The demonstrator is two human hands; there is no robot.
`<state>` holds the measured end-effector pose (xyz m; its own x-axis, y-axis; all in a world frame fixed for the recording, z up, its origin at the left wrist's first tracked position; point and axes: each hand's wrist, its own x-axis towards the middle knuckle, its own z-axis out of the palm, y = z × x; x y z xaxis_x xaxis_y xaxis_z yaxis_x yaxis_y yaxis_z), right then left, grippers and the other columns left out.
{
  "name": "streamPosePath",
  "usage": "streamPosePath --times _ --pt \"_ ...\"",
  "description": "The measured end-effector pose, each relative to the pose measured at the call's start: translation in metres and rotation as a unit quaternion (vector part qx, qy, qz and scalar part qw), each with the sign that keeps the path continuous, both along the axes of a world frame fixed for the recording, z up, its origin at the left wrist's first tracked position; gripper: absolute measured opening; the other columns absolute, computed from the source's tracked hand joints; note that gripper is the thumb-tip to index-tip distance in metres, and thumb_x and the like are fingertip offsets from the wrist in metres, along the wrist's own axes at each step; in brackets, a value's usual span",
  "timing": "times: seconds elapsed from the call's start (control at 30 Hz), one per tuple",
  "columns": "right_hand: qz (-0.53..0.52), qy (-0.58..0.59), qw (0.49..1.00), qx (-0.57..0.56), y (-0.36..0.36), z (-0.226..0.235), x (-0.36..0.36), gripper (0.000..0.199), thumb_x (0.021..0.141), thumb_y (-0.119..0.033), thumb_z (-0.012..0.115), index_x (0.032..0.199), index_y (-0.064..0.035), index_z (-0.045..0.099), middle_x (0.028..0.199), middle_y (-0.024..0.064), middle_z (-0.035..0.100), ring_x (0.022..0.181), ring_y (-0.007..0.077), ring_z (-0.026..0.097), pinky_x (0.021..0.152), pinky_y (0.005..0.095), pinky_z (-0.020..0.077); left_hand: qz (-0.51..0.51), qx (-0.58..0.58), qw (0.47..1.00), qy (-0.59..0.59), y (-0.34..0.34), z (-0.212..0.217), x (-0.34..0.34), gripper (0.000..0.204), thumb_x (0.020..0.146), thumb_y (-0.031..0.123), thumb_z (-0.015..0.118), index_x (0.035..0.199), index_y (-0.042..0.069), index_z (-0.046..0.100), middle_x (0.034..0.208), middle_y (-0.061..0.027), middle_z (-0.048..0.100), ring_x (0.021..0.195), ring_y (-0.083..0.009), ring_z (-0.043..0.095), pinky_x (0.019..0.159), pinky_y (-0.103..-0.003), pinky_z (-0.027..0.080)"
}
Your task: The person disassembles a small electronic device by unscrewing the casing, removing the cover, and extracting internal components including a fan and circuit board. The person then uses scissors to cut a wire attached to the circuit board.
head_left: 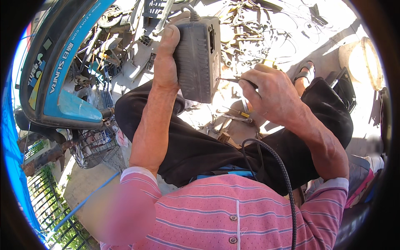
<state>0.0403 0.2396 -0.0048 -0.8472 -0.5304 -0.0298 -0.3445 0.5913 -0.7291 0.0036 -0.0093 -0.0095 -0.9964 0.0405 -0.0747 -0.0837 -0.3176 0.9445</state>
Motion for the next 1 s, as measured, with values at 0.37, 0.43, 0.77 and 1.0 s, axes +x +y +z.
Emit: streamPosePath --times 0.37,0.43,0.77,1.0 --pt "-0.019 0.117 0.993 0.009 -0.0045 0.0008 0.0049 0.013 0.091 -0.014 0.069 0.094 -0.0013 0.069 0.085 0.0105 0.062 0.078 0.0301 0.065 0.067 0.0415 0.0523 0.022 -0.035 0.999 -0.028 0.0009 0.0052 -0.0012 0.065 0.099 0.058 0.053 0.131 0.002 0.059 0.108 -0.0129 0.072 0.09 -0.02 0.073 0.08 -0.034 0.061" --pt "-0.012 0.076 0.997 0.019 -0.0037 -0.0016 0.0029 0.014 0.091 -0.015 0.069 0.097 -0.0019 0.069 0.084 0.0104 0.061 0.078 0.0296 0.065 0.067 0.0419 0.0523 0.014 0.005 1.0 -0.025 0.0011 0.0034 0.0003 0.055 0.103 0.049 0.05 0.136 0.004 0.054 0.111 -0.0102 0.07 0.092 -0.0171 0.071 0.08 -0.032 0.06" --pt "-0.014 0.12 0.992 -0.027 -0.0049 -0.005 0.0018 0.011 0.089 -0.012 0.071 0.095 -0.0049 0.066 0.09 0.0085 0.058 0.078 0.029 0.064 0.069 0.0407 0.0524 0.01 -0.01 1.0 -0.021 0.001 -0.0008 0.0006 0.051 0.102 0.04 0.053 0.141 0.007 0.051 0.115 -0.0077 0.067 0.099 -0.0139 0.067 0.085 -0.028 0.057" --pt "-0.003 0.202 0.979 0.037 -0.0057 -0.0049 0.0009 0.013 0.087 -0.015 0.071 0.096 -0.007 0.067 0.089 0.0074 0.061 0.083 0.0275 0.065 0.069 0.0412 0.0539 0.008 -0.01 1.0 -0.016 0.0036 0.0015 -0.0002 0.053 0.102 0.045 0.054 0.139 0.008 0.053 0.113 -0.0078 0.068 0.095 -0.0136 0.068 0.081 -0.028 0.058"
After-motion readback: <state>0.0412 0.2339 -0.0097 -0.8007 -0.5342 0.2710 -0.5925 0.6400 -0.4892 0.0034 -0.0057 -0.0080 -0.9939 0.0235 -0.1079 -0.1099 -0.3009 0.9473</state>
